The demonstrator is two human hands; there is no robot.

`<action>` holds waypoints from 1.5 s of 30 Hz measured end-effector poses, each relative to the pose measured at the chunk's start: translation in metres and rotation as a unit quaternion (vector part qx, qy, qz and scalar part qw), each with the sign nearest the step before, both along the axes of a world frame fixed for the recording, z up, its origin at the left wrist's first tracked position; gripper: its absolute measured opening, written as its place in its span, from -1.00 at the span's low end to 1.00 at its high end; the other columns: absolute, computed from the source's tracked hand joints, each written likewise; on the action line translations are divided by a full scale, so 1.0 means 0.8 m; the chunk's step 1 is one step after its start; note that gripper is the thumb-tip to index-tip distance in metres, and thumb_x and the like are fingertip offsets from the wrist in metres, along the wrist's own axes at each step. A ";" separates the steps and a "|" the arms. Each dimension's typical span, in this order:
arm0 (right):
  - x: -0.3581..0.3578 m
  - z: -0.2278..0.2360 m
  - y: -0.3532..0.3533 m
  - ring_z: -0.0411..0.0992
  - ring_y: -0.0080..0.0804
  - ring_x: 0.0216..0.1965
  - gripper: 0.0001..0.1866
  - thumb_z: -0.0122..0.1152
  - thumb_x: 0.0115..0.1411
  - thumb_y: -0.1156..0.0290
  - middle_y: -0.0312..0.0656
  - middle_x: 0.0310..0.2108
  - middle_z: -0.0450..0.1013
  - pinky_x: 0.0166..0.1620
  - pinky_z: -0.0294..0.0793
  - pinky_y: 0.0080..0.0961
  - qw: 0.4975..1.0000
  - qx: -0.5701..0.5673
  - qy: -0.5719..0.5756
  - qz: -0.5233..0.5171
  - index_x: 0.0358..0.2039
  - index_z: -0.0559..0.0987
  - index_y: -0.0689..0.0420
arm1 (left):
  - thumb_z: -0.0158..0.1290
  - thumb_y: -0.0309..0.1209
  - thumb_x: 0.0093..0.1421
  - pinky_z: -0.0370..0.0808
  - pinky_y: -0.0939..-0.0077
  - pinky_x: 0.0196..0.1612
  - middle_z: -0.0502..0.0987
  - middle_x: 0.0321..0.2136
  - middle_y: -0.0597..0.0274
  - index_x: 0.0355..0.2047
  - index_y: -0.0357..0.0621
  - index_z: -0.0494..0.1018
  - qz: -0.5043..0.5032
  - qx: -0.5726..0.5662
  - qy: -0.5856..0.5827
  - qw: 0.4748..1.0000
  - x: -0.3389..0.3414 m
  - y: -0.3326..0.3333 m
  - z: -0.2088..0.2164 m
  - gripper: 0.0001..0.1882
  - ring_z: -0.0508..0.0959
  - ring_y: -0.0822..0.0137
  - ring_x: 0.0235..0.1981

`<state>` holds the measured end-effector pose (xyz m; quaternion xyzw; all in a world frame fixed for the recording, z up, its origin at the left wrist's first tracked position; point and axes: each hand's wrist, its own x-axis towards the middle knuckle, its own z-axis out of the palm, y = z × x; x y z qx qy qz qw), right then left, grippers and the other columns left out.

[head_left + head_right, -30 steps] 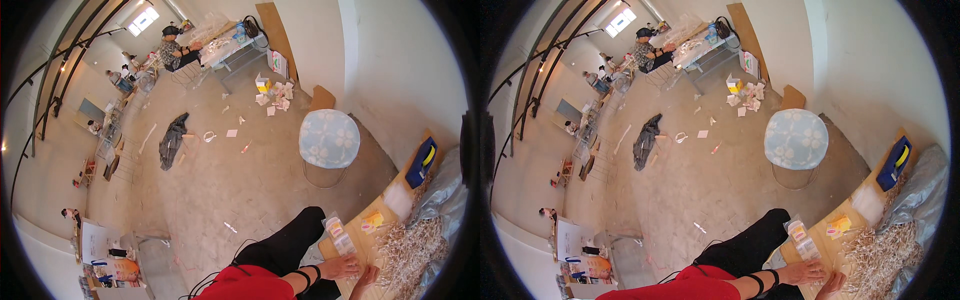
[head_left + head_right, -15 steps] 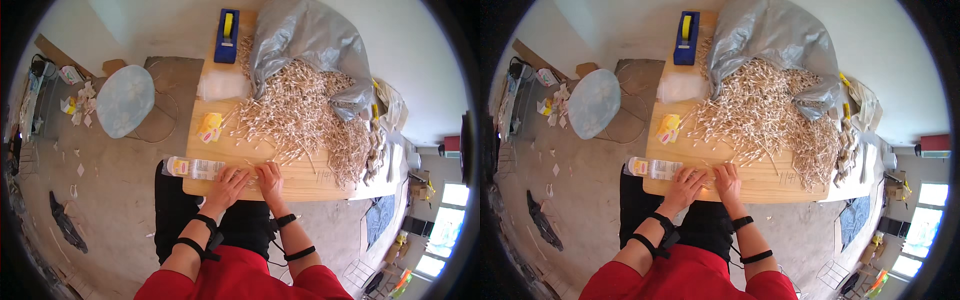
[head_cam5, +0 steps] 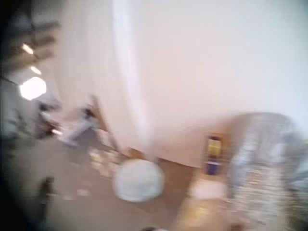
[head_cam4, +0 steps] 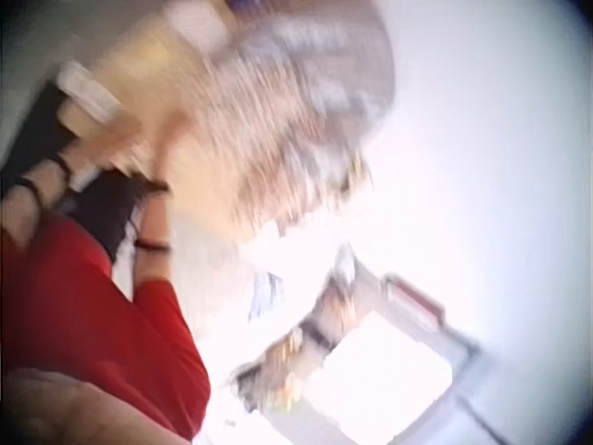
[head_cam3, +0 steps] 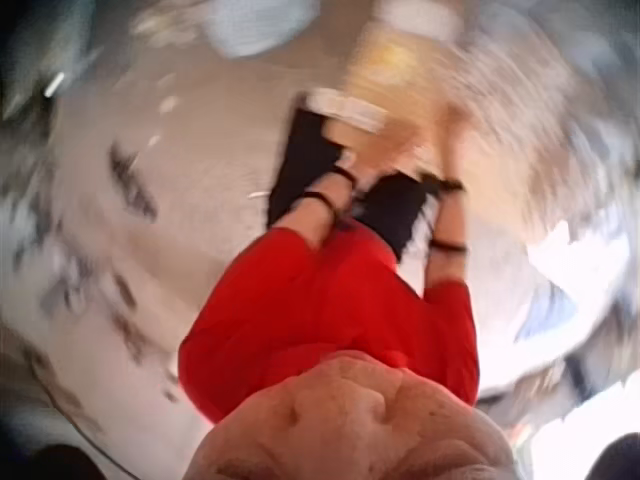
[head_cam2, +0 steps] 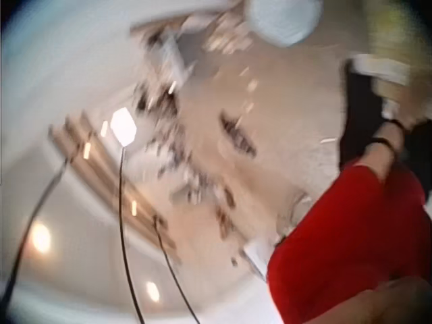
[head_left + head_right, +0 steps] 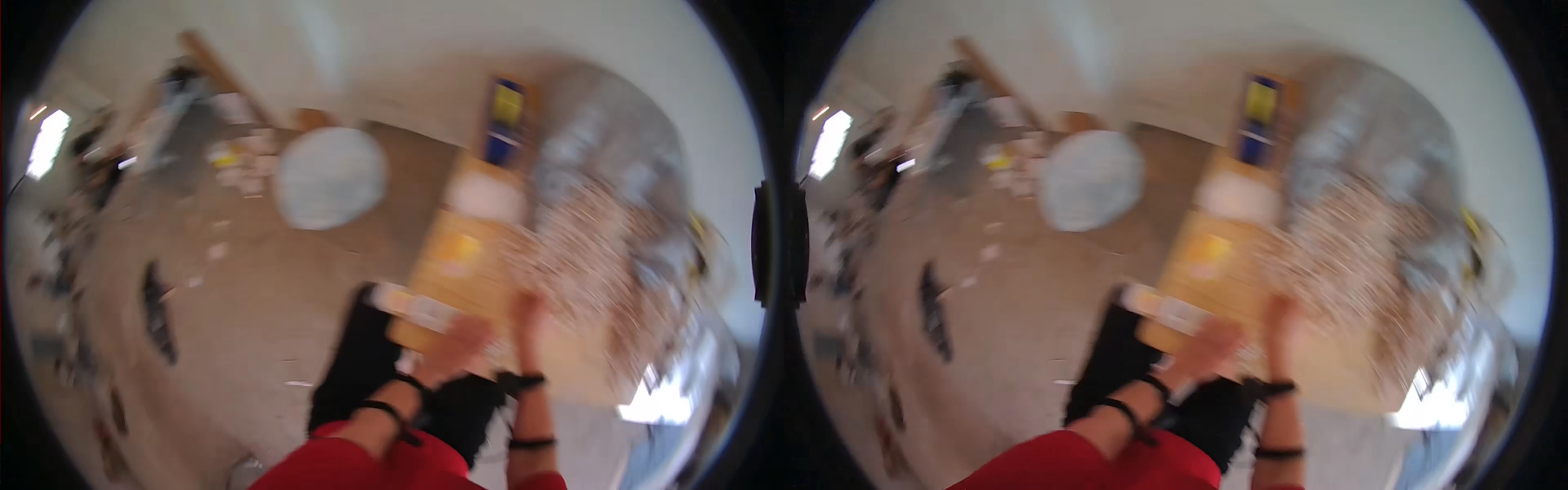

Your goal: Packing cotton swabs into small plastic containers for production.

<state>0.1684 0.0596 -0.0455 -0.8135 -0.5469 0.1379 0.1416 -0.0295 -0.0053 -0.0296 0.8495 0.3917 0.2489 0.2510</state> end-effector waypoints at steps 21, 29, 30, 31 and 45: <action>0.094 0.065 0.011 0.14 -0.49 -0.59 -0.37 0.11 0.33 0.46 -0.30 -0.60 0.21 -0.51 0.19 -0.42 0.956 0.214 0.112 0.165 0.39 0.21 0.07 | -0.20 -0.27 0.34 -0.16 -0.03 0.48 0.21 0.29 0.17 0.24 -0.08 0.25 -0.062 -0.003 0.058 0.996 0.020 -0.003 0.013 -0.52 0.02 0.11 0.42; 0.040 0.123 0.045 0.18 -0.51 -0.54 -0.34 0.06 0.30 0.55 -0.28 -0.56 0.22 -0.47 0.23 -0.47 0.947 0.144 0.154 0.242 0.40 0.18 0.11 | -0.20 -0.28 0.33 -0.20 -0.08 0.49 0.25 0.26 0.15 0.22 -0.11 0.26 -0.054 -0.016 0.035 0.998 0.029 -0.008 -0.005 -0.53 0.06 0.09 0.40; 0.024 0.138 0.050 0.18 -0.51 -0.54 -0.34 0.06 0.30 0.55 -0.28 -0.56 0.22 -0.47 0.23 -0.47 0.947 0.143 0.153 0.242 0.40 0.18 0.11 | -0.20 -0.28 0.34 -0.21 -0.08 0.49 0.26 0.25 0.15 0.21 -0.11 0.27 -0.048 0.002 0.026 0.998 0.030 -0.009 -0.007 -0.54 0.06 0.09 0.40; 0.007 0.152 0.057 0.19 -0.51 -0.54 -0.31 0.05 0.27 0.57 -0.28 -0.57 0.23 -0.46 0.24 -0.47 0.944 0.119 0.191 0.243 0.41 0.15 0.10 | -0.20 -0.28 0.34 -0.22 -0.08 0.49 0.26 0.24 0.14 0.21 -0.12 0.27 -0.041 0.019 0.018 0.999 0.030 -0.010 -0.010 -0.54 0.07 0.09 0.40; -0.097 0.214 0.102 0.31 -0.44 -0.65 -0.14 0.13 0.15 0.60 -0.23 -0.66 0.38 -0.54 0.37 -0.39 0.934 -0.011 0.264 0.241 0.44 0.01 0.16 | -0.17 -0.21 0.32 -0.04 0.01 0.46 0.22 0.32 0.16 0.25 -0.13 0.25 -0.018 0.043 0.001 0.999 0.033 -0.013 -0.040 -0.47 0.06 0.12 0.42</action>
